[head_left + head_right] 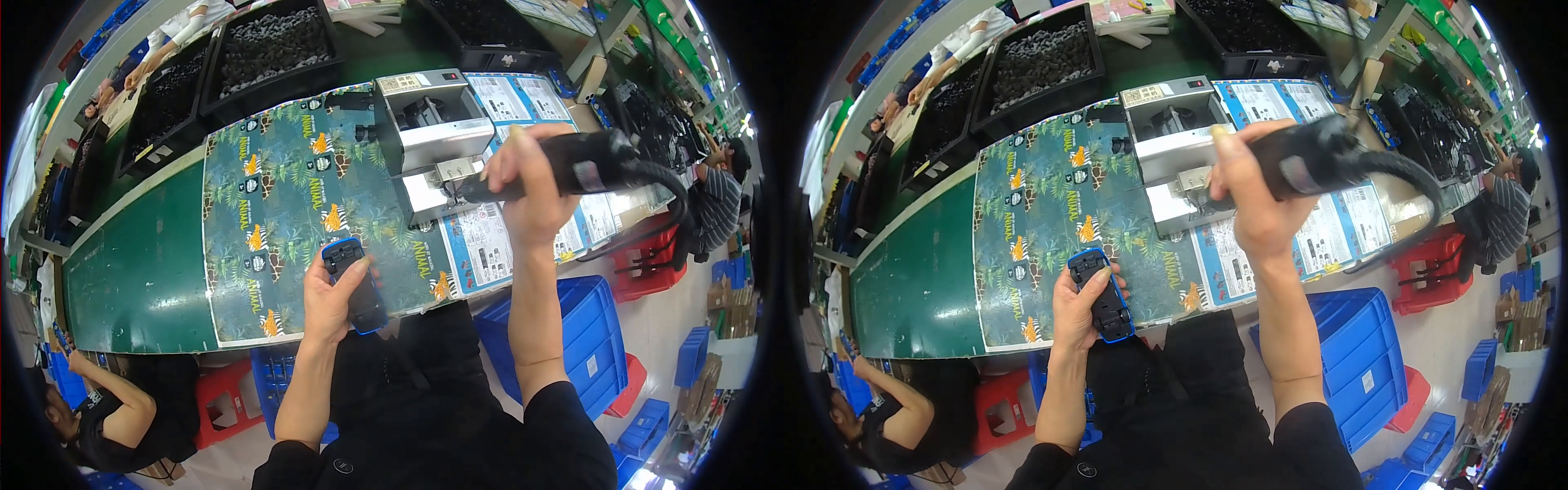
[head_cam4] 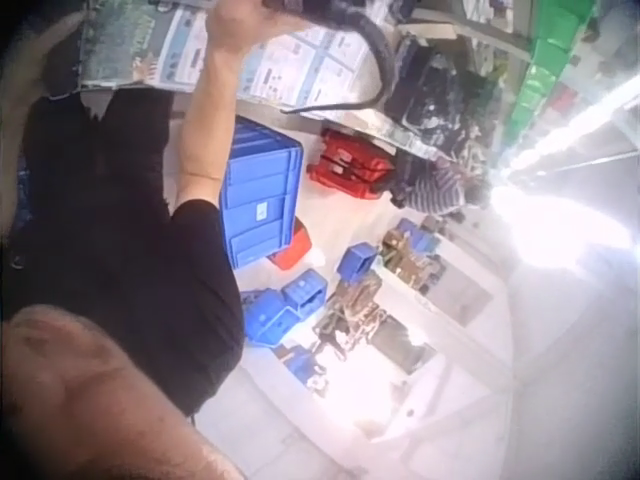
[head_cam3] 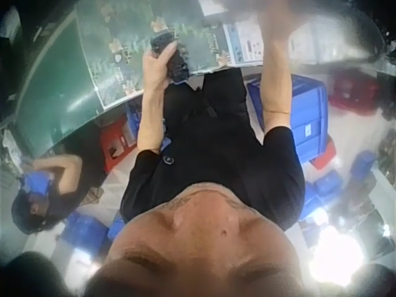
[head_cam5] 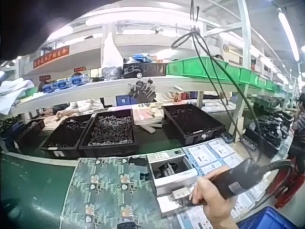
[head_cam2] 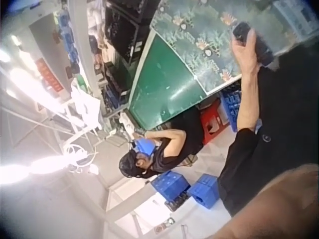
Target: The person assembles toy cars by driving screws into their undersides using an electric screwdriver, then reaches up and retrieves a plastic bag of parts from an overhead shelf.
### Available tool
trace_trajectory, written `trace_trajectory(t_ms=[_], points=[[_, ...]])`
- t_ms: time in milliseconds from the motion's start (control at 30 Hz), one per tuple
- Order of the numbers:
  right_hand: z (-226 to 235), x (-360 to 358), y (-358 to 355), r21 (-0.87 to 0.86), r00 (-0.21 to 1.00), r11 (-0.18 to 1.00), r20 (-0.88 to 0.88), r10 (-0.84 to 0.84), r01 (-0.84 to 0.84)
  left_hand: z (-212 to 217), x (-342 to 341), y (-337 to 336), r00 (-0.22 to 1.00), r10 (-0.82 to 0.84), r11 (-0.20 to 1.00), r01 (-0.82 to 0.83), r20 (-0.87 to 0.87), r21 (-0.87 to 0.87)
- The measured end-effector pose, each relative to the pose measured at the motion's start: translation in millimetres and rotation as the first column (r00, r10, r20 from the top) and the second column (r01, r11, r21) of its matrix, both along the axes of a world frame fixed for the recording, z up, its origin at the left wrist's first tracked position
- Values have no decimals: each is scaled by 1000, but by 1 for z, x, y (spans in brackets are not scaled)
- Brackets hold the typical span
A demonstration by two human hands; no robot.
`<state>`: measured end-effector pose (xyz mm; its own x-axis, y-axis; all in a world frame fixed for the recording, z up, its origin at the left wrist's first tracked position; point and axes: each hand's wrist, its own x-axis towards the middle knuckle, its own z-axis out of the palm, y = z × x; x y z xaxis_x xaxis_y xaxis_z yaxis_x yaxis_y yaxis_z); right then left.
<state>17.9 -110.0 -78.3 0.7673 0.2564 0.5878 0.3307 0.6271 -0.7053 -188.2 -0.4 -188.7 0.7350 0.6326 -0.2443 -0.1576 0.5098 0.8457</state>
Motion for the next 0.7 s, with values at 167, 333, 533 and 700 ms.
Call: trace_trajectory(t_ms=[167,333,533,700], points=[[1,-1,0,-205,990,978,138,-5,33,0,4,-6,1000,15,999,-14,-15,36],[10,2,12,-268,986,963,166,27,19,-3,8,-14,999,30,981,-26,-16,193],[12,3,-1,-199,960,948,-179,215,-250,-4,8,-14,995,87,985,-92,40,143],[10,-36,-19,172,856,843,7,516,-509,0,10,-13,998,59,978,-62,23,200]])
